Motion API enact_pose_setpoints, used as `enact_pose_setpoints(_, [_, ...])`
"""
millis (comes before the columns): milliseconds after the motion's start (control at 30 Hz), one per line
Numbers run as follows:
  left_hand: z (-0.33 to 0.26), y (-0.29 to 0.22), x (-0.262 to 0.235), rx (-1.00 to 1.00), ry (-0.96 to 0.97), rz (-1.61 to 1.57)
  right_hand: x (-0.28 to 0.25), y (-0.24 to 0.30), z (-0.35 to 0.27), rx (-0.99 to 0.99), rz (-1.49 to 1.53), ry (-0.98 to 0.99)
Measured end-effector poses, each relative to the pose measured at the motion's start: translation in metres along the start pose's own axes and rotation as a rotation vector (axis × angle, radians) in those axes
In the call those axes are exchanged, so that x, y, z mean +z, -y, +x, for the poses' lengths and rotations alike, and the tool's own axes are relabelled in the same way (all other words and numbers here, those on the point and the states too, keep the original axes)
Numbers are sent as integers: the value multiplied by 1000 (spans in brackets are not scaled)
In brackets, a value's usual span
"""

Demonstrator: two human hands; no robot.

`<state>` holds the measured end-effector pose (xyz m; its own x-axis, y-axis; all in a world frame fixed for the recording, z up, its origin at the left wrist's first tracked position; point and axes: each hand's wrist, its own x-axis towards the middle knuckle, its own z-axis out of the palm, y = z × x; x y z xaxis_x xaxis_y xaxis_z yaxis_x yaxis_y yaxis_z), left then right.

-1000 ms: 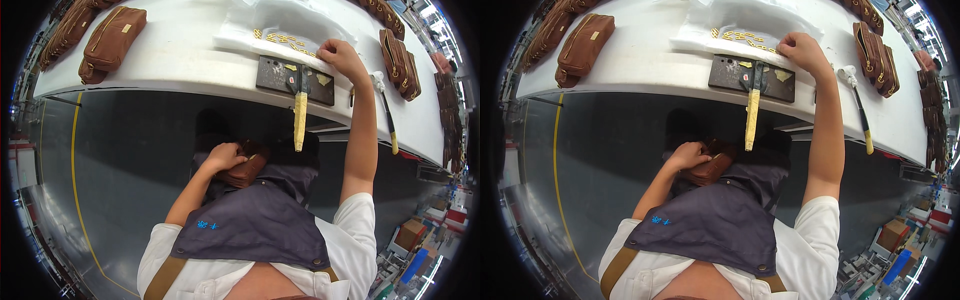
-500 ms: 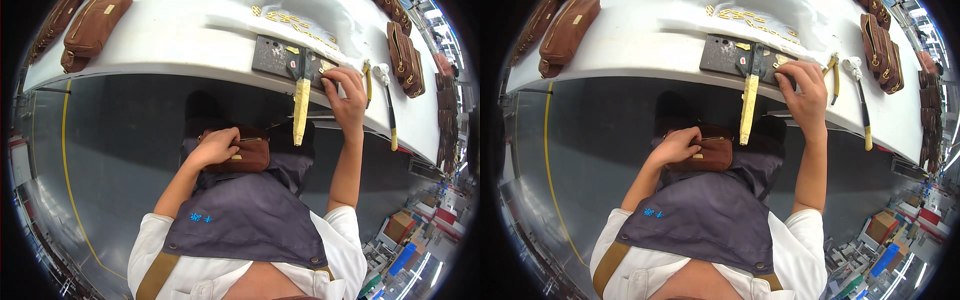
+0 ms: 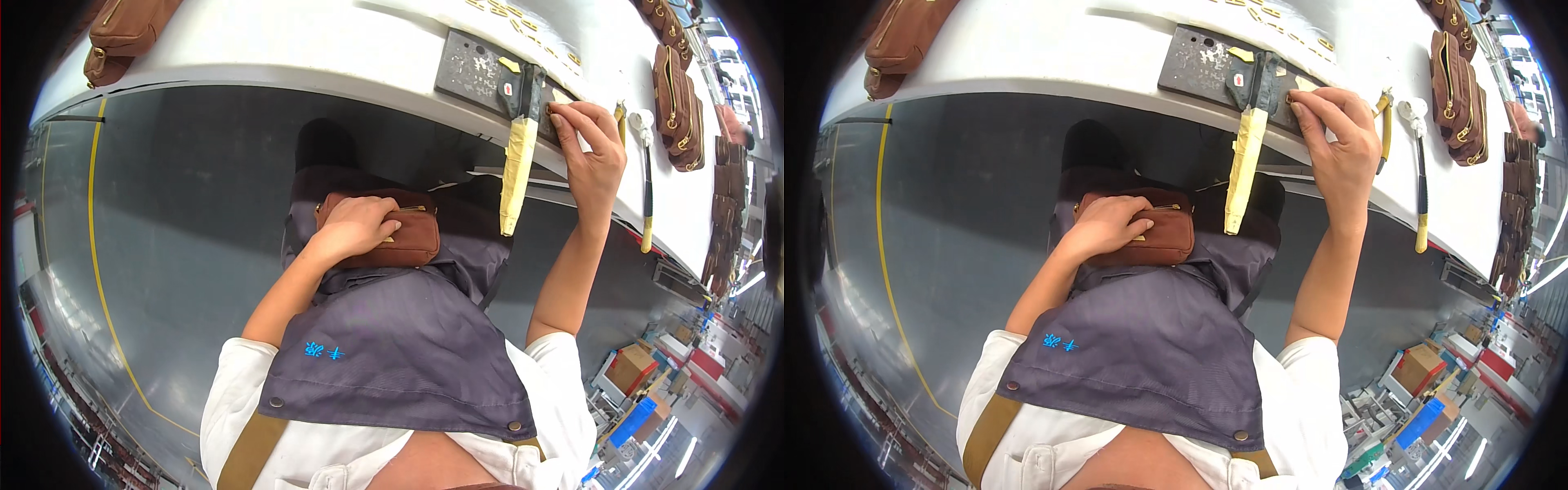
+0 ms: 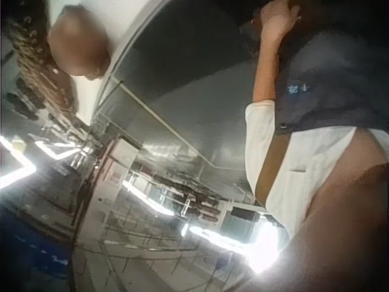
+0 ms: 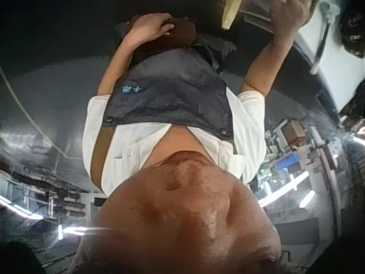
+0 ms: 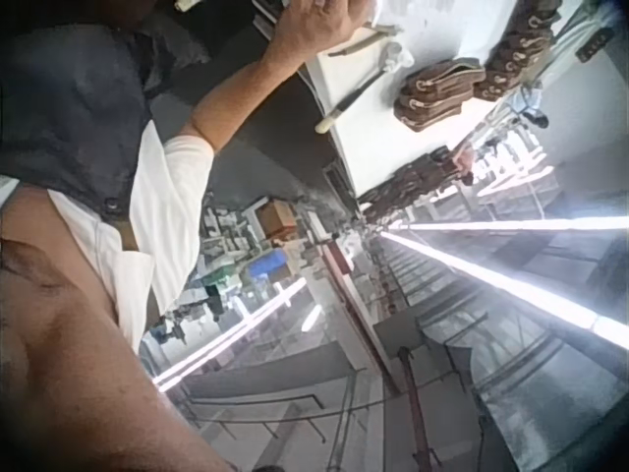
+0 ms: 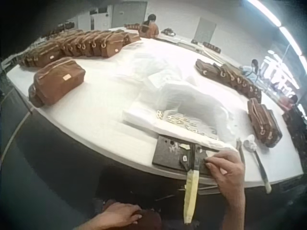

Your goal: Attaching metal hardware and rings to leather pouches using pliers and a mallet.

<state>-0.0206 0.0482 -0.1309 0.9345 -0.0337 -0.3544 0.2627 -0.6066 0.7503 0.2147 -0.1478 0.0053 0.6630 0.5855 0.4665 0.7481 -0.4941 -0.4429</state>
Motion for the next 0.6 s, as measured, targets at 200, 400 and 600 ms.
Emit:
enact_pose_setpoints(200, [4,6,4,26,-43,-21,-4,2,2,9,125,108])
enact_pose_setpoints(400, [4,6,2,11,-40,-5,-6,8,0,13,75,101])
enact_pose_setpoints(600, [8,10,-1,-19,-31,3,-7,14,0,-68,-68,67])
